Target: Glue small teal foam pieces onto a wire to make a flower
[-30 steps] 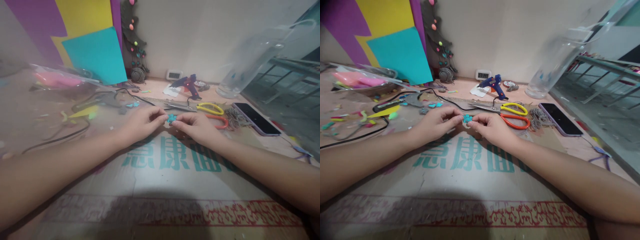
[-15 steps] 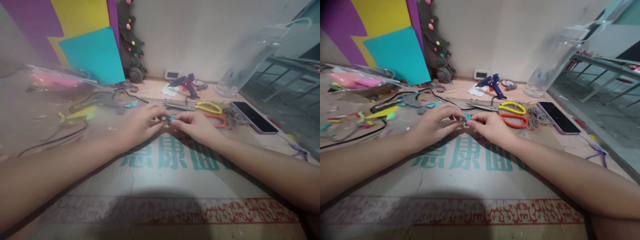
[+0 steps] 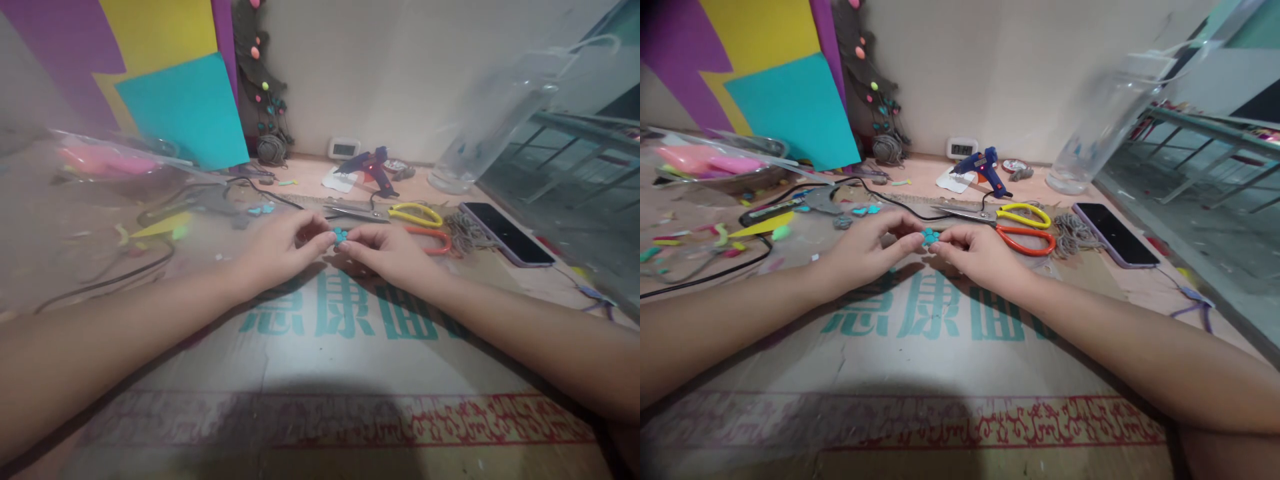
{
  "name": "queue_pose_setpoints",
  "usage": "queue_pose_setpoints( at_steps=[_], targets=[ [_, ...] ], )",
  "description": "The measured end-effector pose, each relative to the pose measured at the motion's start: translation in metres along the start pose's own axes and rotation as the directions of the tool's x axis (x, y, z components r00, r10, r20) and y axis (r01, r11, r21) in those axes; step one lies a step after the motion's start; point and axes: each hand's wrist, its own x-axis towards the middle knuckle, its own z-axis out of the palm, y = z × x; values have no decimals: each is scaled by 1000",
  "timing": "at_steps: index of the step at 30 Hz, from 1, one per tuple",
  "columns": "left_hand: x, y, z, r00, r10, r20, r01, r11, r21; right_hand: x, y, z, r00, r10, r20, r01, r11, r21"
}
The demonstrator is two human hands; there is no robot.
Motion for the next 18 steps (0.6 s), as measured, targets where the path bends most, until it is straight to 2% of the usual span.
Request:
queue_pose_setpoints(
  at_steps=[5, 14, 18],
  targets=[
    [0, 1, 0, 999, -27, 25, 26, 999, 19, 0, 1, 0, 999, -53, -2, 53, 998, -35],
    [-1, -4, 3, 1000, 15, 14, -16, 999, 30, -1, -1, 2, 998, -61, 15, 61, 998, -26],
    [-1, -4, 2, 1000, 9, 25, -10, 1000, 30, 0, 0, 0, 995, -104, -6, 103, 986, -132]
  ],
)
